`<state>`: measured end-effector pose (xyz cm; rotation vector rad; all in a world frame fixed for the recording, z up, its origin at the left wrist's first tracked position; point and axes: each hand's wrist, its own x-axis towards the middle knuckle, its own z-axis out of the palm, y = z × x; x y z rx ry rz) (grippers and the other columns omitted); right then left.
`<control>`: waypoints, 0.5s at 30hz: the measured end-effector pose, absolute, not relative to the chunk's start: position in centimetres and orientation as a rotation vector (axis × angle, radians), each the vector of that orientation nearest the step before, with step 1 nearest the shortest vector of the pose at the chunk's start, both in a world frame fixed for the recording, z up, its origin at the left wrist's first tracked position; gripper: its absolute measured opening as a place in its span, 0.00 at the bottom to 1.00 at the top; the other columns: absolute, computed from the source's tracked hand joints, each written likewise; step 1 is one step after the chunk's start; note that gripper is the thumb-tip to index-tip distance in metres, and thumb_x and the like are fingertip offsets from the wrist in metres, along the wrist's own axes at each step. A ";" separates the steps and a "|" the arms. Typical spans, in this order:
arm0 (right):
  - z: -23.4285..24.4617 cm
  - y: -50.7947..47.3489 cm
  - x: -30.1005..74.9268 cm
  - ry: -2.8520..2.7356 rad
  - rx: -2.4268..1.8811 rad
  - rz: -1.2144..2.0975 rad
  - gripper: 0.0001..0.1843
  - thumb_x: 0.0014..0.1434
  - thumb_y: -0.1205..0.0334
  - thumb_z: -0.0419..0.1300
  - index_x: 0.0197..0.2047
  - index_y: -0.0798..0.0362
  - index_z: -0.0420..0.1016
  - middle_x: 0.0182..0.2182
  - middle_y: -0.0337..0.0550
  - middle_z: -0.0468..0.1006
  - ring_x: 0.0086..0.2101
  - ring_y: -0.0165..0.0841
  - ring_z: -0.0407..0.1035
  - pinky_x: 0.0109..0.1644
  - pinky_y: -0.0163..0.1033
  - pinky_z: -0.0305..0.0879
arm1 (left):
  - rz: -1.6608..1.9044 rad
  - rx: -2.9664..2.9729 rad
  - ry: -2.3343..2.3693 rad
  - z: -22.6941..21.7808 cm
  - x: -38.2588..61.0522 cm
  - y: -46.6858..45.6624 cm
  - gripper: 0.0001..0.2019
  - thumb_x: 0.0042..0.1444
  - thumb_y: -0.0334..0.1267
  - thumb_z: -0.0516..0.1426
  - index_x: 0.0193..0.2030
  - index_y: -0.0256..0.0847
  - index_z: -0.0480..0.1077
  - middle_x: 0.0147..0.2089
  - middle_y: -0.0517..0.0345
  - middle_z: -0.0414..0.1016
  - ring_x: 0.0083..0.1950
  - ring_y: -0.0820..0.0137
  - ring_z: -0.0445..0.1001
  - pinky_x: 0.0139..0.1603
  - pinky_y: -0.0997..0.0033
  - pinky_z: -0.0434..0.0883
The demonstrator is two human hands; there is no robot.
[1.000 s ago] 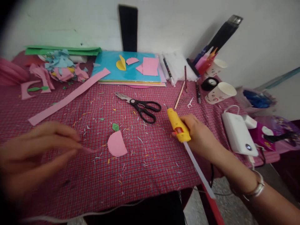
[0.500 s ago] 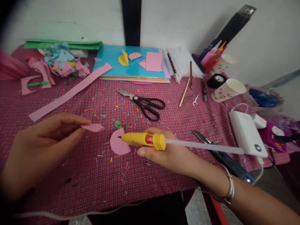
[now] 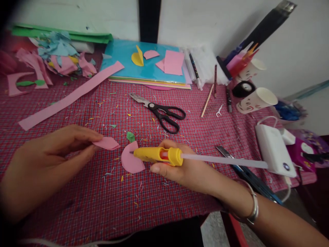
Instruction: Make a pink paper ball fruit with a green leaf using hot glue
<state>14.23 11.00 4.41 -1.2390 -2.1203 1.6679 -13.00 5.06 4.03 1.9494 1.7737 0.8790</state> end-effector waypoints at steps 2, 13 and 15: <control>4.6 11.0 14.3 -2.130 -1.270 1.671 0.16 0.57 0.49 0.63 0.37 0.51 0.64 0.27 0.35 0.68 0.25 0.28 0.63 0.26 0.33 0.58 | 0.879 1.963 1.782 4.0 -13.0 5.1 0.07 0.59 0.37 0.54 0.38 0.45 0.74 0.35 0.64 0.78 0.35 0.73 0.77 0.34 0.71 0.71; 7.5 11.7 15.2 -2.520 -1.257 1.632 0.18 0.55 0.47 0.64 0.40 0.52 0.70 0.29 0.37 0.73 0.26 0.29 0.66 0.26 0.33 0.58 | 0.886 2.003 1.789 3.8 -13.4 5.1 0.07 0.59 0.37 0.54 0.40 0.49 0.73 0.36 0.68 0.78 0.35 0.76 0.77 0.35 0.74 0.70; 8.5 11.9 16.3 -2.544 -1.160 1.745 0.19 0.54 0.47 0.65 0.42 0.51 0.72 0.30 0.37 0.74 0.27 0.30 0.67 0.26 0.33 0.60 | 0.916 2.048 1.758 3.9 -13.4 5.1 0.07 0.59 0.35 0.54 0.40 0.49 0.73 0.37 0.68 0.77 0.36 0.77 0.76 0.36 0.75 0.70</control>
